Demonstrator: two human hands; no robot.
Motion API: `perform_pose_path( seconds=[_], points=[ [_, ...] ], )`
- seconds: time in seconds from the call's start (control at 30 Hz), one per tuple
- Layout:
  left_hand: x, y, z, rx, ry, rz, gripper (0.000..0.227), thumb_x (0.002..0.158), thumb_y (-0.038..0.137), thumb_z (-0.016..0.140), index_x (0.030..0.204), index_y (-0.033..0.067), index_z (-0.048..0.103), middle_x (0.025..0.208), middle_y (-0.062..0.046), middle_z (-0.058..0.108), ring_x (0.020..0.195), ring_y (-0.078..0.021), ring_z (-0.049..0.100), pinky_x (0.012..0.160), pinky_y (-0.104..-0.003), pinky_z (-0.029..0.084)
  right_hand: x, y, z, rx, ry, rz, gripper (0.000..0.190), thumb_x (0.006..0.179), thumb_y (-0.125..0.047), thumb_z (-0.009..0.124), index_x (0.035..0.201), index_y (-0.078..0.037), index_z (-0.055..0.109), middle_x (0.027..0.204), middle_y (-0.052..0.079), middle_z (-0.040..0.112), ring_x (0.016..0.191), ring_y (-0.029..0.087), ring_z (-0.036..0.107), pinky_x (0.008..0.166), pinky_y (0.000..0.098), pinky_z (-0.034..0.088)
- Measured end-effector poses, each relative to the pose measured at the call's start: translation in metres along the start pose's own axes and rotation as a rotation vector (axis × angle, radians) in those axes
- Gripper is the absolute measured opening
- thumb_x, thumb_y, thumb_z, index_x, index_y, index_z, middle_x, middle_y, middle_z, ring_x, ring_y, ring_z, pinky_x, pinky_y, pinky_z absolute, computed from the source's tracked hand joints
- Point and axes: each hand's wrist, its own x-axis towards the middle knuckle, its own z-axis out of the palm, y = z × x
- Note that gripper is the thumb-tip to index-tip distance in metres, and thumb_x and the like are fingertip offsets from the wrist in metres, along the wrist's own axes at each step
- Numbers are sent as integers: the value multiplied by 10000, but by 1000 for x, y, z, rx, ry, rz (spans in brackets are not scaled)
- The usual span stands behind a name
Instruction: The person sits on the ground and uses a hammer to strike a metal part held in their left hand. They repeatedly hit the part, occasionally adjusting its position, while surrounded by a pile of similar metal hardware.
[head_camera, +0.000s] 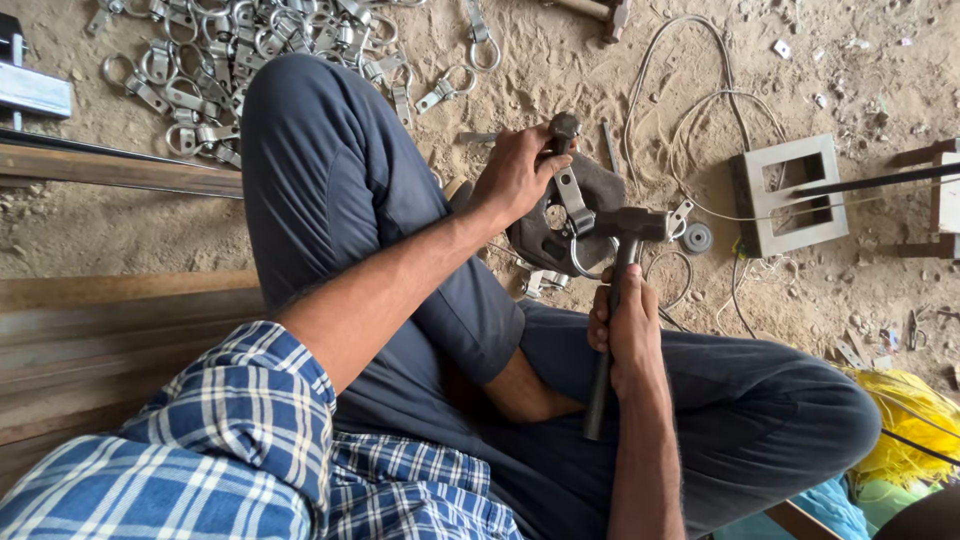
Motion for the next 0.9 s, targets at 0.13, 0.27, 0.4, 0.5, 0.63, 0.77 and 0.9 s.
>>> perform_pose_path(
  seconds=[0.13,0.27,0.4,0.5,0.63,0.77,0.9],
  points=[
    [0,0,3,-6,34,131,188,959,254,764,1006,75,730,739,-35,724,518,-128,572,500,-315,505,3,2,-1,53,9,-14,431,1108,-445,310,1016,-74,507,593,-5,404,425,95,355,373,256,290],
    [0,11,-4,-23,26,237,170,974,211,745,1045,62,703,803,-40,744,590,-96,657,540,-289,574,4,5,-3,60,7,-24,434,1110,-447,309,1017,-70,503,592,-8,398,422,90,352,367,254,285],
    [-3,29,-13,23,-89,168,178,955,179,749,1084,62,716,726,-69,738,519,-156,647,475,-309,559,1,2,0,14,16,-23,447,1110,-456,294,1009,-73,502,588,-11,395,419,87,365,367,248,295],
    [-5,35,-14,12,-95,199,169,941,164,758,1060,55,711,736,-72,741,555,-141,676,485,-298,571,0,1,1,-19,2,-31,436,1108,-447,302,1015,-75,510,589,-18,405,421,82,378,366,247,304],
    [-2,33,-14,-6,-106,189,123,962,156,755,1021,54,717,737,-71,748,572,-133,688,511,-311,576,-5,-5,11,-232,77,-184,407,1119,-394,357,952,-59,517,596,-5,442,437,109,406,390,284,320],
    [-2,35,-17,-15,-62,214,177,920,173,757,1031,43,712,736,-82,741,537,-145,666,484,-303,583,-30,-38,10,-596,213,-450,317,1108,-282,377,1002,-72,590,609,52,473,505,160,433,454,347,325],
    [-1,42,-18,-15,-151,90,170,963,181,735,1061,43,722,738,-93,743,513,-147,644,467,-317,551,-61,-83,-30,-1059,542,-977,234,1146,-160,343,1015,-60,510,794,104,543,704,246,538,662,403,445]
  ],
)
